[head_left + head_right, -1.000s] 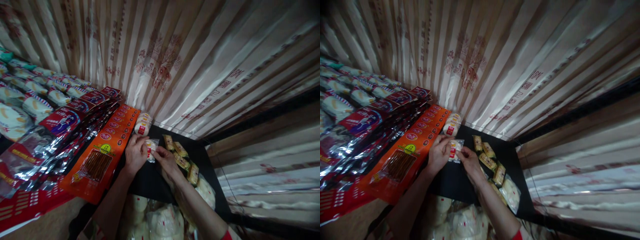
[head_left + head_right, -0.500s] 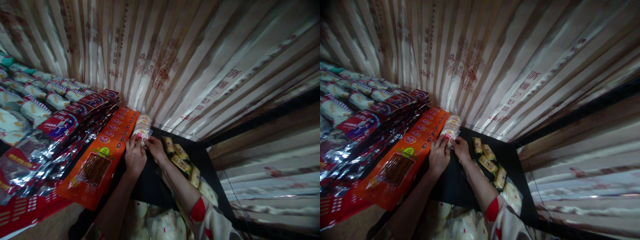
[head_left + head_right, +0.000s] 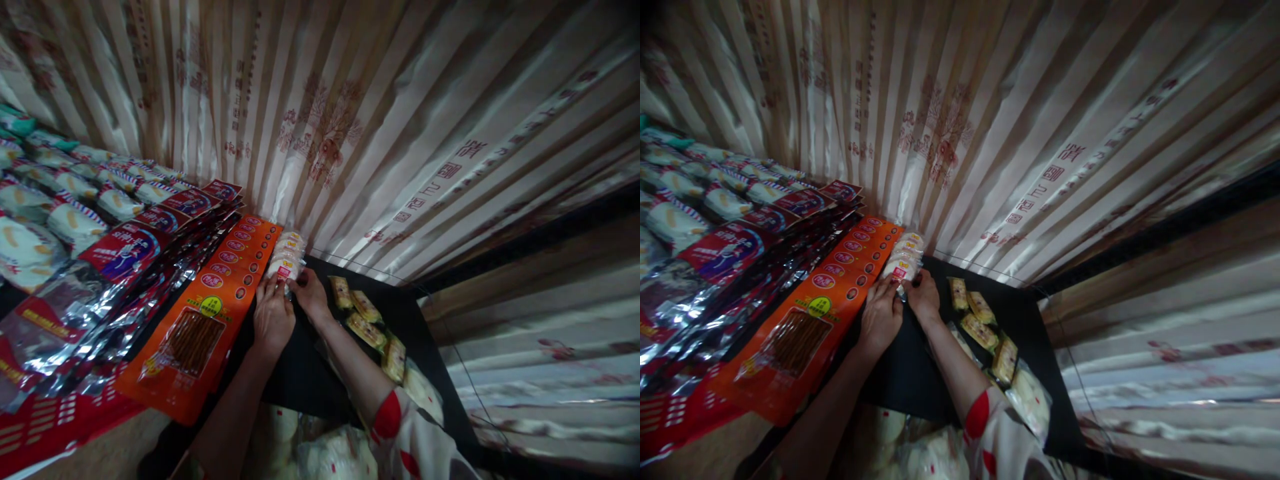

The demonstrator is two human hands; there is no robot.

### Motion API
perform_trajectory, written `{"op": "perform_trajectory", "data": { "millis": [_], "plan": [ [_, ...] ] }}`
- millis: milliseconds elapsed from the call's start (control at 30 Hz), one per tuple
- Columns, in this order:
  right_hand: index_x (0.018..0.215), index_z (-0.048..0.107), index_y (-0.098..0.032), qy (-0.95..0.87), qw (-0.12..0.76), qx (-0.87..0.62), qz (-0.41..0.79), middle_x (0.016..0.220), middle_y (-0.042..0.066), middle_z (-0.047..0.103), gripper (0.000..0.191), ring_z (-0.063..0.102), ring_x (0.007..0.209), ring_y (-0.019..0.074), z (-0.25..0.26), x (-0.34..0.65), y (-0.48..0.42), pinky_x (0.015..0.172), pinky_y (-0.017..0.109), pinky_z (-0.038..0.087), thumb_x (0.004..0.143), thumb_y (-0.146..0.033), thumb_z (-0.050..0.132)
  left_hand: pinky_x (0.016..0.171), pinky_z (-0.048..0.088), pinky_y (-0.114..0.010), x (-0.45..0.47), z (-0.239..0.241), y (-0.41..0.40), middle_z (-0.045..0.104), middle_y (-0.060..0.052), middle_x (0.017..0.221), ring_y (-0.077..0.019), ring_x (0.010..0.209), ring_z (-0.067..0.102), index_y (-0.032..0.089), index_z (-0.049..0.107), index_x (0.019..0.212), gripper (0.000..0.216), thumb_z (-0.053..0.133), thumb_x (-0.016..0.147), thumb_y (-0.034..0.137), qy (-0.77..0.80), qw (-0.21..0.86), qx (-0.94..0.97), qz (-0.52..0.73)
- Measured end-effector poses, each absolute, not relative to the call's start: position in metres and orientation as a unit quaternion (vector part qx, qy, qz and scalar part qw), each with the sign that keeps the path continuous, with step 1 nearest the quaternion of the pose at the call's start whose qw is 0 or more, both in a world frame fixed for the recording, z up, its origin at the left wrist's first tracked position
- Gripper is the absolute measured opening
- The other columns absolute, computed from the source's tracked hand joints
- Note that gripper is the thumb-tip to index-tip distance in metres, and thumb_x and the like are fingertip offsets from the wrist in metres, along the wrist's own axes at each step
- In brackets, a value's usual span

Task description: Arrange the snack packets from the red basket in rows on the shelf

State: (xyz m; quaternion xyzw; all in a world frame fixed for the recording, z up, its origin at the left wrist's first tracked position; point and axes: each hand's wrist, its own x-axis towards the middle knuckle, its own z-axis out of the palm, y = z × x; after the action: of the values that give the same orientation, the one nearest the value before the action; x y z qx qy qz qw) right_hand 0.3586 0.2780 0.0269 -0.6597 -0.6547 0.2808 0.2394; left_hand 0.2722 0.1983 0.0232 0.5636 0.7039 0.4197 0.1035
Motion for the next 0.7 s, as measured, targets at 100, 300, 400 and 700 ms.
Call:
{"op": "perform_trajectory", "data": {
  "millis": [100,300,400,700],
  "plan": [
    [0.111,0.055,-0.020,-0.652,0.224,-0.669,0.278,0.099,0.006,0.067,0.039,0.062,0.082,0.0176,0.028,0.358,0.279,0.072,0.030,0.046,0.076,-0.034,0.063,0.104,0.041,-0.043,0.272,0.021,0.199,0.055,-0.011,0.131,-0.0281,0.122,0.044,0.012,0.060,0.116,0.039,0.045,0.080,0.009,0.700,0.104,0.569,0.419],
    [0.110,0.057,-0.021,-0.655,0.221,-0.665,0.282,0.097,0.004,0.067,0.037,0.063,0.084,0.0173,0.028,0.358,0.285,0.072,0.029,0.046,0.076,-0.034,0.063,0.104,0.040,-0.043,0.273,0.022,0.200,0.055,-0.010,0.130,-0.0275,0.122,0.043,0.013,0.060,0.116,0.040,0.044,0.080,0.008,0.697,0.106,0.569,0.423],
    [0.109,0.058,-0.019,-0.651,0.223,-0.666,0.288,0.097,0.006,0.067,0.037,0.063,0.084,0.0181,0.028,0.357,0.285,0.073,0.030,0.047,0.075,-0.034,0.064,0.105,0.039,-0.042,0.273,0.023,0.200,0.055,-0.011,0.130,-0.0276,0.123,0.042,0.011,0.060,0.116,0.039,0.044,0.081,0.009,0.700,0.113,0.572,0.413],
    [0.113,0.058,-0.019,-0.664,0.340,-0.583,0.321,0.113,0.009,0.060,0.042,0.063,0.080,0.0166,0.052,0.408,0.241,0.077,0.033,0.050,0.074,-0.036,0.061,0.102,0.042,-0.041,0.270,0.025,0.199,0.060,-0.008,0.123,-0.0263,0.120,0.046,0.016,0.065,0.107,0.033,0.044,0.081,0.010,0.687,0.088,0.578,0.432]
  ]
}}
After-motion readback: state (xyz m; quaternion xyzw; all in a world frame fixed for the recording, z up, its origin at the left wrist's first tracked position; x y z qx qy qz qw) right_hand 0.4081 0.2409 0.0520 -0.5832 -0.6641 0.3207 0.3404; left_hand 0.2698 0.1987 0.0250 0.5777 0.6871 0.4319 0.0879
